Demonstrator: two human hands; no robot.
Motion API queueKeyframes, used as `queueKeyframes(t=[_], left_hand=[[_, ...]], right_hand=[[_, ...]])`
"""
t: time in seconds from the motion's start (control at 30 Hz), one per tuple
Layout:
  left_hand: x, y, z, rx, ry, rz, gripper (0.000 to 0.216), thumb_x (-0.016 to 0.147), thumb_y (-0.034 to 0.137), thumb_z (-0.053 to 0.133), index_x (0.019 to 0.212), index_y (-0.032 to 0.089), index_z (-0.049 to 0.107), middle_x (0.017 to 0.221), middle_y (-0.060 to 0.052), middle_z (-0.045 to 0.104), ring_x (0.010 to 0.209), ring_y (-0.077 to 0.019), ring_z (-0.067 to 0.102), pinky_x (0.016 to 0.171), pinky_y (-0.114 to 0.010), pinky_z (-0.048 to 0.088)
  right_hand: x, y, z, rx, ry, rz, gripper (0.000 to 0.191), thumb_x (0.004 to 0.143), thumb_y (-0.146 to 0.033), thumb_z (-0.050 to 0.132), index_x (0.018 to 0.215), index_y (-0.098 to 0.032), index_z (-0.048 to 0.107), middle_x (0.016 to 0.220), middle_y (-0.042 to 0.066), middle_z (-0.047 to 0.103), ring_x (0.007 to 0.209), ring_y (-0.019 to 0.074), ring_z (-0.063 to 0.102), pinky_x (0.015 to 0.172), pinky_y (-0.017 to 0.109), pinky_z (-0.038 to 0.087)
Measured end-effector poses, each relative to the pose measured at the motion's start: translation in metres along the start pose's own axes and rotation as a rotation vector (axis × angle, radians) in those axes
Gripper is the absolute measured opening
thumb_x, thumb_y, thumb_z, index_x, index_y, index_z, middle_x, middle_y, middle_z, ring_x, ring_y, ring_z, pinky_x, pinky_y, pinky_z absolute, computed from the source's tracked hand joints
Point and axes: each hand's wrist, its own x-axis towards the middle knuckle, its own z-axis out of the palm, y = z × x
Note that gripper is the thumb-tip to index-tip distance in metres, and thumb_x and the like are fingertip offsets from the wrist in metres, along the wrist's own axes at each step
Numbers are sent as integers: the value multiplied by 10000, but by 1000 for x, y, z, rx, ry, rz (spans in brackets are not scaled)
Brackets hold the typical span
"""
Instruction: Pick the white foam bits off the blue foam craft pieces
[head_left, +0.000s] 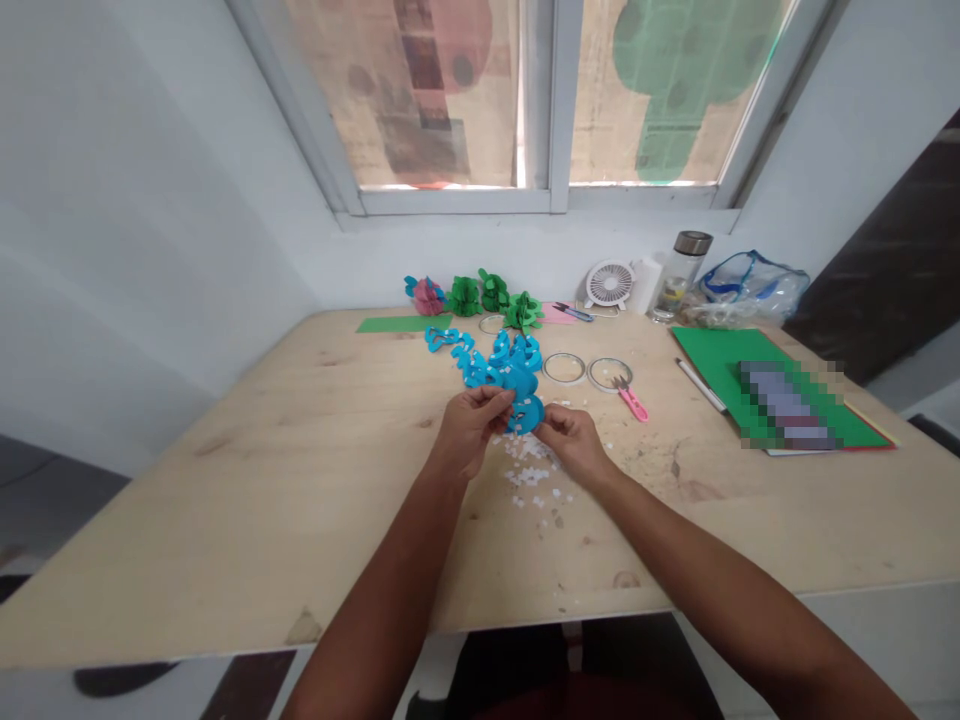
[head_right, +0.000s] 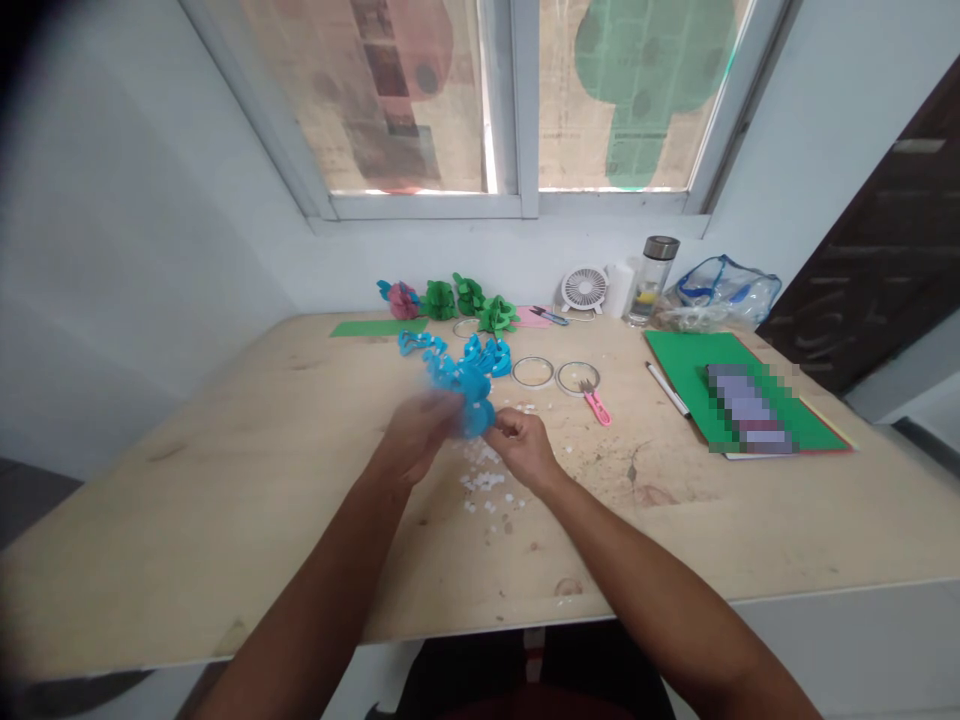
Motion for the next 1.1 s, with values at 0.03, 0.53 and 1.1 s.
queueKeyframes(t=[0.03, 0.53, 1.1], left_hand=[[0, 1, -1, -7, -19, -8, 314, 510, 347, 804, 640, 128, 620, 569, 7, 582, 505, -93, 498, 508, -233, 378], [1, 3, -8, -137, -211, -76, 297, 553, 346, 803, 667, 146, 615, 573, 8, 554, 581, -124, 541, 555, -251, 423], [4, -3, -3, -59, -83, -11, 272, 535, 311, 793, 623, 130, 611, 535, 27, 520, 501, -81, 466, 507, -224, 387]], right_hand=[[0, 0, 0, -6, 4, -3, 313, 724, -447, 619, 630, -149, 596, 580, -18, 461, 555, 102, 393, 525, 233, 321], [2, 6, 0, -16, 50, 43, 323, 695, -440, 623, 561, -162, 527, 547, -32, 416, 528, 94, 364, 510, 235, 294], [0, -1, 1, -34, 32, 4, 366, 711, -457, 606, 528, -166, 480, 535, -32, 402, 533, 93, 369, 499, 231, 286]])
